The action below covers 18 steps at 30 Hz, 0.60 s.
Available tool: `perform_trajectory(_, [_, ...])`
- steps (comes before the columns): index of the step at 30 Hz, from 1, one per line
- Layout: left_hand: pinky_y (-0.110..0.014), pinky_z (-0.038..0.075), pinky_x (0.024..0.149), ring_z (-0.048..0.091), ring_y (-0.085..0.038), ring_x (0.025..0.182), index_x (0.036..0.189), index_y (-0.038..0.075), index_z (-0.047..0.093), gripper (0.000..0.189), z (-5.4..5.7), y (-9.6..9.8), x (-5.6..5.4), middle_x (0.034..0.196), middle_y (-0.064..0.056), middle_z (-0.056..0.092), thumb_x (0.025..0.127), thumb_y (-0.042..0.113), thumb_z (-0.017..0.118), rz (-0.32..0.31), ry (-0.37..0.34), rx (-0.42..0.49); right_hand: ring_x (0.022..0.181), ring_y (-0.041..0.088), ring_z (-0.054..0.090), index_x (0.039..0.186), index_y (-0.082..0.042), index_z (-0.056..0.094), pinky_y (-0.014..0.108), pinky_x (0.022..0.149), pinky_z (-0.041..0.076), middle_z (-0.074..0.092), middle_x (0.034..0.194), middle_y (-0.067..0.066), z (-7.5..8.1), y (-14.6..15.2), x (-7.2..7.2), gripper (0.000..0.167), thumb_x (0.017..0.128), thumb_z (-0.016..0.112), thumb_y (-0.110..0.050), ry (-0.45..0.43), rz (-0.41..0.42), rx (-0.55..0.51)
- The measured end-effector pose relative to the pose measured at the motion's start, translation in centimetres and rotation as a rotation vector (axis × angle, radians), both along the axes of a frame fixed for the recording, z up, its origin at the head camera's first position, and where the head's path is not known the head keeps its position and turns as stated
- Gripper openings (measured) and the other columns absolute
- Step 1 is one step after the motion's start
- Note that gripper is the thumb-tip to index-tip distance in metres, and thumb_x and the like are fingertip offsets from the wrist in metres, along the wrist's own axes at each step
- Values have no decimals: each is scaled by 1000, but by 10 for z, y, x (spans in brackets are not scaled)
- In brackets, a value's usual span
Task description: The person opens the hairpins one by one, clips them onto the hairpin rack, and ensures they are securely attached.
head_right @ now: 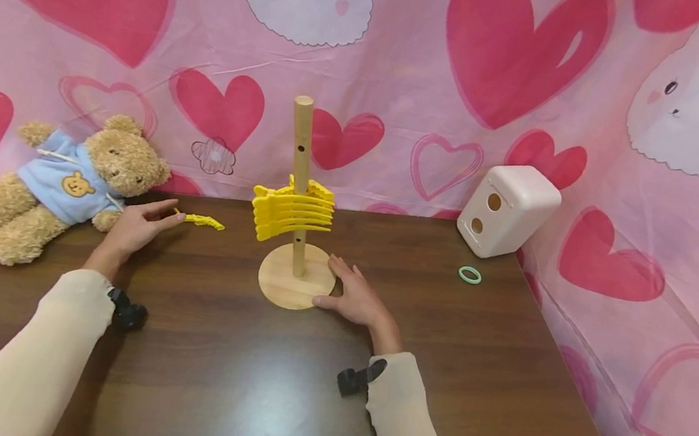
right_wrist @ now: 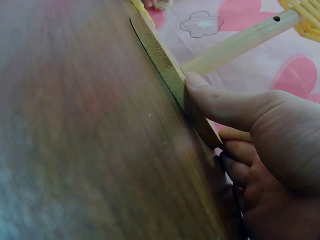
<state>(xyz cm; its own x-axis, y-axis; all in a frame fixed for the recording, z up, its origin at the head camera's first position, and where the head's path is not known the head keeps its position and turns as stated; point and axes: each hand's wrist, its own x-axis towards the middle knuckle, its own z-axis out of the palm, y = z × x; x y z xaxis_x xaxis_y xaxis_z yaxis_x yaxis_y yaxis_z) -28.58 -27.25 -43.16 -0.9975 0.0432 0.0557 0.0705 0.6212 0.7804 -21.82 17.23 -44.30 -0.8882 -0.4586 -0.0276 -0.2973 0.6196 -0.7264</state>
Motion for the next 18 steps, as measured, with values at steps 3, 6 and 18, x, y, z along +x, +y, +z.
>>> perform_trajectory(3, [-62, 33, 110, 38, -49, 138, 152, 2, 45, 72, -2, 0, -2, 151, -29, 42, 97, 46, 66, -7, -3, -28, 153, 32, 18, 156, 2, 32, 48, 124, 4, 25, 164, 17, 0, -1, 0, 87, 89, 80, -28, -5, -2, 1])
perform_trajectory(6, [-62, 34, 110, 38, -50, 138, 152, 2, 43, 74, -3, 0, -4, 152, -31, 39, 97, 45, 67, -8, -21, -57, 153, 33, 17, 156, 2, 31, 48, 124, 4, 25, 164, 18, -1, 0, 0, 88, 90, 79, -28, -11, -3, -1])
perform_trajectory(18, [-65, 27, 112, 34, -52, 139, 145, -2, 51, 64, -3, -1, -7, 149, -34, 41, 93, 25, 76, 1, -84, -103, 153, 31, 16, 157, 0, 30, 48, 124, 4, 24, 164, 16, 0, 0, 1, 88, 90, 79, -29, -21, -10, 1])
